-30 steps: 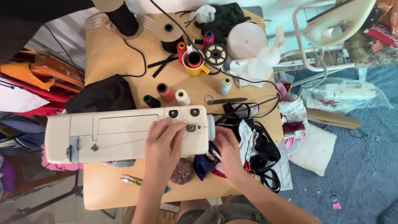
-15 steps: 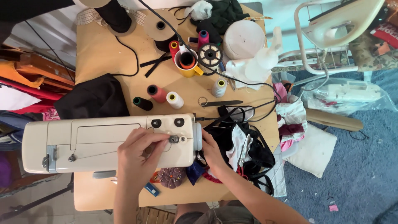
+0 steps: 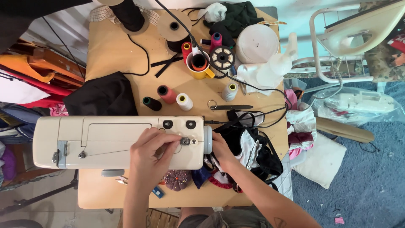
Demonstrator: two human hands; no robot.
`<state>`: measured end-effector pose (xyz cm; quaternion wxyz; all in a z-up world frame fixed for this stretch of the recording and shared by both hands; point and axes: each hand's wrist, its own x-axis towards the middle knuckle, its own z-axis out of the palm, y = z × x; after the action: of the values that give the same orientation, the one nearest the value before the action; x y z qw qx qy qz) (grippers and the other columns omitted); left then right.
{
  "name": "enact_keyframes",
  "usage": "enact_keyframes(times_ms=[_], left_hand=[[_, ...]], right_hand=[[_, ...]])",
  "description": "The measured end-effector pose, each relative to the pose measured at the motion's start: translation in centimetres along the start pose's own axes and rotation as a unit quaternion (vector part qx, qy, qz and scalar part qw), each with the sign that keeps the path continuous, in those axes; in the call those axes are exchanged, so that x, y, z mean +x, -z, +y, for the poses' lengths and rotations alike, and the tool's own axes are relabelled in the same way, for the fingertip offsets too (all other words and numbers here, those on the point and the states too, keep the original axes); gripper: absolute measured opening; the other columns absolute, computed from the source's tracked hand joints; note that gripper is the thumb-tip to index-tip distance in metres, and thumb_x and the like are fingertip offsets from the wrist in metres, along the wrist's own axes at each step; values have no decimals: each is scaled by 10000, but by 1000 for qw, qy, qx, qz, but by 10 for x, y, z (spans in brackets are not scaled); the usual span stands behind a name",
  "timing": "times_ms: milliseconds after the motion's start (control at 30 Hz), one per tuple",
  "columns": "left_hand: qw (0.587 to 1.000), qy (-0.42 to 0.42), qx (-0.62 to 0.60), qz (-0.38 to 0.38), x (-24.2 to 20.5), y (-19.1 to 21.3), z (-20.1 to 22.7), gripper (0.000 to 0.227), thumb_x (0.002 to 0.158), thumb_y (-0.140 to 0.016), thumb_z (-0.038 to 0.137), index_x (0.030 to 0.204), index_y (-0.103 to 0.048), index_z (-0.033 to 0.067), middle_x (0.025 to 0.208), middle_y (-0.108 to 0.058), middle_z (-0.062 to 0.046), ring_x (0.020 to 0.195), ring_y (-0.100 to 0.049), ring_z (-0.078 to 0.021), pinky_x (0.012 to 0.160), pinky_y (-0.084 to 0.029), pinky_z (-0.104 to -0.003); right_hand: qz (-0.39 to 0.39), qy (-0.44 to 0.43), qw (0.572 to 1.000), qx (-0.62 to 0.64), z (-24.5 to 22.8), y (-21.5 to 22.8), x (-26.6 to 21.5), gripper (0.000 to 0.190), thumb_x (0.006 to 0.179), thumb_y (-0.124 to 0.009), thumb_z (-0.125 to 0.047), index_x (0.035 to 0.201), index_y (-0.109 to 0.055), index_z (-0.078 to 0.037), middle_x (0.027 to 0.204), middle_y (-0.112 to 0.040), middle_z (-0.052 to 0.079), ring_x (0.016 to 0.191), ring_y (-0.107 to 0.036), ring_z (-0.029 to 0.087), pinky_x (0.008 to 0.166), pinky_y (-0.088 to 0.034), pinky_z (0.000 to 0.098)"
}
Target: The person threads a sewing machine by hand, guiding the thread through the tension discs and needle area. They pull the thread taut and adjust the machine's components to ensure proper alignment.
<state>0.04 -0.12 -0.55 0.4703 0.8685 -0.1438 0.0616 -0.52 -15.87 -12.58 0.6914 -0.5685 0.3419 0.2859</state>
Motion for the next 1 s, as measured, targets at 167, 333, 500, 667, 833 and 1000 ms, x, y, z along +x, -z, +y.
enact_keyframes(times_ms=[167,333,500,667,833,1000], left_hand=[[1000,-11,-4,-1,0,2,2,111,760,-651,-14,828,-678,70,736,-547,-19,674,-505,-114,559,-404,-193],[1000,-15,-10,-6,1,3,2,107,759,-650,-8,831,-674,67,732,-561,-23,681,-505,-129,579,-412,-206],[1000,-17,-19,-12,1,4,-2,130,751,-642,-24,834,-672,72,769,-570,-24,713,-531,-130,601,-432,-210],[999,-35,-19,-1,3,5,0,109,757,-638,-23,813,-668,65,757,-577,-21,675,-515,-132,578,-416,-217],[997,-53,-39,33,4,5,-1,126,703,-675,-29,774,-669,74,622,-574,-84,624,-568,-234,562,-481,-294],[990,-128,11,50,-4,-5,-22,87,719,-644,18,766,-584,61,671,-532,-87,670,-534,-288,627,-460,-351]], right_hand=[[-35,32,994,100,6,-2,0,298,769,-502,0,1022,-652,-44,996,-613,81,888,-586,175,735,-477,289],[-11,28,993,114,10,-1,7,332,785,-482,8,1068,-642,-58,975,-670,108,860,-610,186,715,-490,297],[28,80,990,112,14,19,35,417,651,-501,123,1003,-661,-35,902,-673,102,790,-629,223,663,-493,287],[152,423,892,47,-39,5,-53,146,903,-442,-85,913,-586,-71,869,-544,9,701,-467,106,662,-381,211],[130,621,755,-164,-53,-27,-97,101,793,-599,-61,848,-680,-86,743,-591,2,635,-547,147,625,-465,237],[195,645,678,-295,-38,-55,-107,140,778,-637,-67,910,-664,-102,730,-524,1,567,-542,159,548,-471,256]])
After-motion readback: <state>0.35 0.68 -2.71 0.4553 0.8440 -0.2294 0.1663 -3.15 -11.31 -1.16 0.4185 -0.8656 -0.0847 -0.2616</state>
